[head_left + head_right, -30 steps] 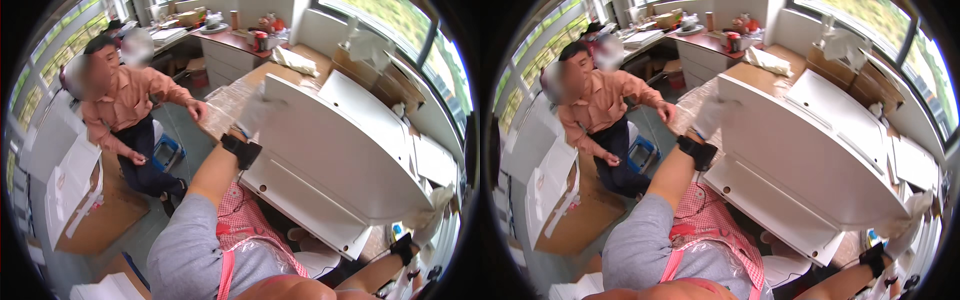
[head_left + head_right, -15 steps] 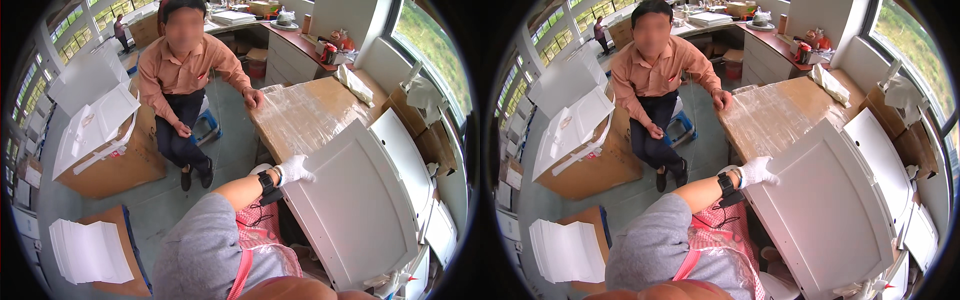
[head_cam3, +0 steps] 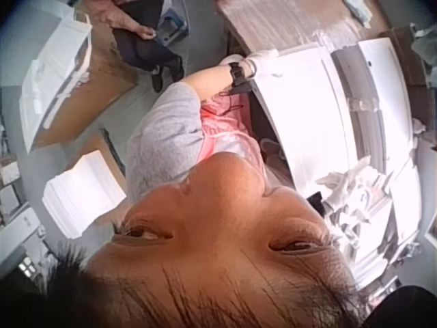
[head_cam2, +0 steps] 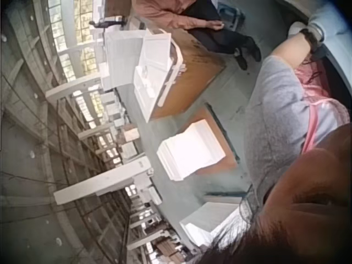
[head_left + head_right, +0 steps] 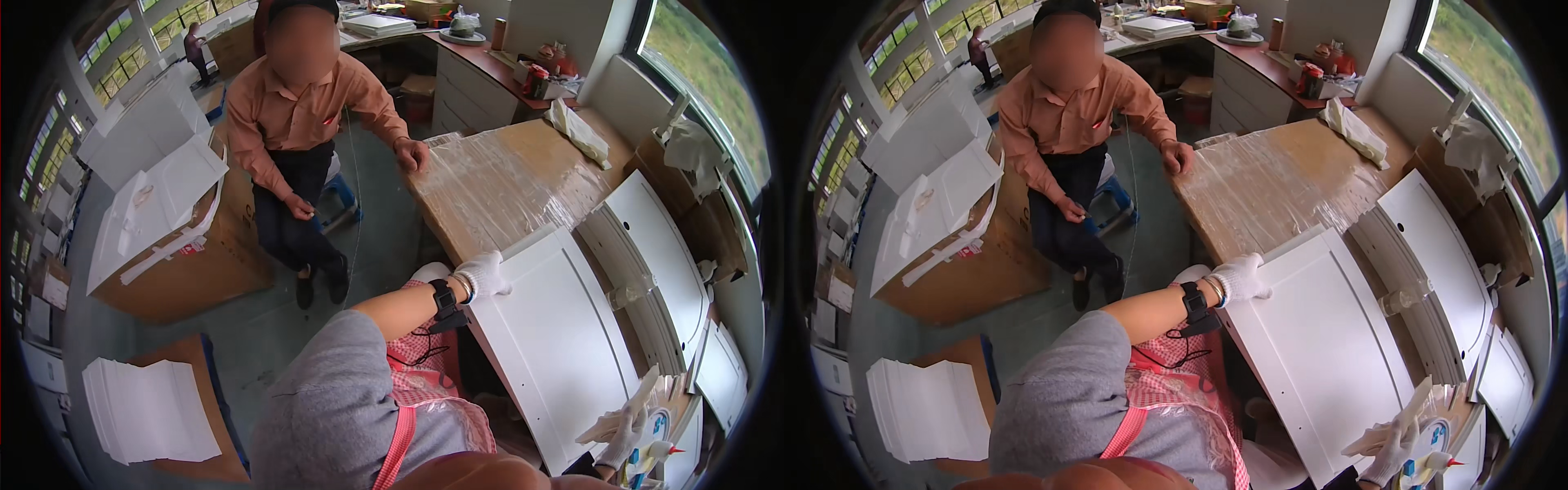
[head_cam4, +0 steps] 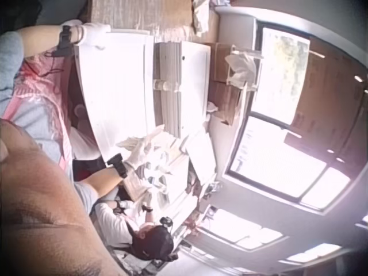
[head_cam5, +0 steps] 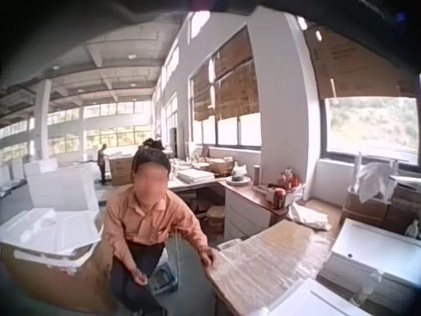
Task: Sanding and cleaning white cabinet doors in a manufacturing setting.
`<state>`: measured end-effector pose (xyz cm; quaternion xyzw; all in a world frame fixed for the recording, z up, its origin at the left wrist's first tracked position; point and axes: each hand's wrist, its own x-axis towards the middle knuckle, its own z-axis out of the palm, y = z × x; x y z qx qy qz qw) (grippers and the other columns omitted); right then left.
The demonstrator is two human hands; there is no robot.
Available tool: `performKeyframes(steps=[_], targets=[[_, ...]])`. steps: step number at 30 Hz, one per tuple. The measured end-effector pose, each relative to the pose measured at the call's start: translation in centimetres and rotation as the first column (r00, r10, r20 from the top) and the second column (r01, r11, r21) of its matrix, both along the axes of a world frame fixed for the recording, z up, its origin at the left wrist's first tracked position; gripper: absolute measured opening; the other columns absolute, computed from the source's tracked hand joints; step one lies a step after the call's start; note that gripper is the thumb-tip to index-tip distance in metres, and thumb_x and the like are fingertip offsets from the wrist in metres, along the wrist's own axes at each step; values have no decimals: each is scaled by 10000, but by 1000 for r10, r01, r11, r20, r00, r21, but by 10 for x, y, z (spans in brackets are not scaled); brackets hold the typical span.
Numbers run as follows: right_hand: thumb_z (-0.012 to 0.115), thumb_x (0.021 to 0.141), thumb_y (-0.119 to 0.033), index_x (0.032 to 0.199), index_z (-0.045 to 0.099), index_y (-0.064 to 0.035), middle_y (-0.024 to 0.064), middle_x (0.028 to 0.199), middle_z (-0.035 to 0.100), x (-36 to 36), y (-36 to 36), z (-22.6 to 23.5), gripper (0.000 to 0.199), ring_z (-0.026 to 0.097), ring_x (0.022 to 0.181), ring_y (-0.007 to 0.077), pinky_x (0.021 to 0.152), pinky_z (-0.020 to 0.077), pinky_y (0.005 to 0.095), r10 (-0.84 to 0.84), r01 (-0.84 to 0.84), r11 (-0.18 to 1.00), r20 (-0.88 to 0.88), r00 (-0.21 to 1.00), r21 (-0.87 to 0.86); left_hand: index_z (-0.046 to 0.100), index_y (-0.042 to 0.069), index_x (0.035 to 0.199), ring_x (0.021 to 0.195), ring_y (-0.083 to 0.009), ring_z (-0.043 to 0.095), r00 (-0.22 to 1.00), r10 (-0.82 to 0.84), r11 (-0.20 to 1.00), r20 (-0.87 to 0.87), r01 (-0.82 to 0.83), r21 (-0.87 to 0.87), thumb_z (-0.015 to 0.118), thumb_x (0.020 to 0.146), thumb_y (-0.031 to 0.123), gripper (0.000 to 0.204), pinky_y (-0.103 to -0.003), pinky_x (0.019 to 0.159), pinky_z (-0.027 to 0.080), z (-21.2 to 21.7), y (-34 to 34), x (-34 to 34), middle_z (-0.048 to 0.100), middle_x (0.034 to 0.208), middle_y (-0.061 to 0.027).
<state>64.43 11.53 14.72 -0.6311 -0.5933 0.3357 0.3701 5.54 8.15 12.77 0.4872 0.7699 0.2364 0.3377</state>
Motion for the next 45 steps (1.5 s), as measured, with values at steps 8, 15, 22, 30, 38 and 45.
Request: performKeyframes(steps=[8,15,22,30,38,45], targets=[[634,1072,-322,1516,520,49,211,1516,539,-156,-47,66,589,568,1359,300,1159,433,406,172,-163,964,-26,985,209,643,4,1322,1227,-400,645,961,-276,810,6,229,540,719,974,545,648,-476,1066,508,42,-33,43,667,1276,-250],[555,1095,-504,1229,690,42,72,1034,676,-290,-83,80,579,647,904,149,793,526,290,212,-138,923,-175,961,358,611,-6,1336,1240,-264,592,349,-777,628,524,380,679,573,1056,614,682,-385,1098,457,114,-65,124,636,1271,-174],[601,992,-153,848,702,-10,140,709,631,-247,-98,87,226,650,647,340,648,510,402,135,-253,712,225,965,656,385,13,1615,1211,-243,630,68,-810,532,583,505,680,604,1101,375,665,-402,1068,498,111,-82,132,635,1419,-155],[587,1110,-442,827,652,-61,-13,640,577,-147,-113,98,479,527,538,88,494,377,246,-250,632,686,-699,670,360,746,-20,1163,1014,-183,696,298,-649,684,700,632,364,701,1052,182,234,-294,915,544,150,-95,59,745,1105,-115],[556,1130,-379,709,540,-121,-48,615,492,-120,-142,77,494,400,517,34,480,307,233,-304,569,716,-554,775,405,698,-76,1168,996,-255,695,-555,-781,269,288,118,956,705,1043,212,315,-364,876,563,216,-116,85,662,1172,-199],[530,1143,-356,715,530,-115,-44,621,494,-133,-152,74,492,421,545,34,510,328,231,-337,563,739,-520,785,371,691,-90,1059,997,-305,701,-752,-642,302,150,-67,951,704,1045,197,287,-421,887,604,204,-118,127,651,1128,-233]])
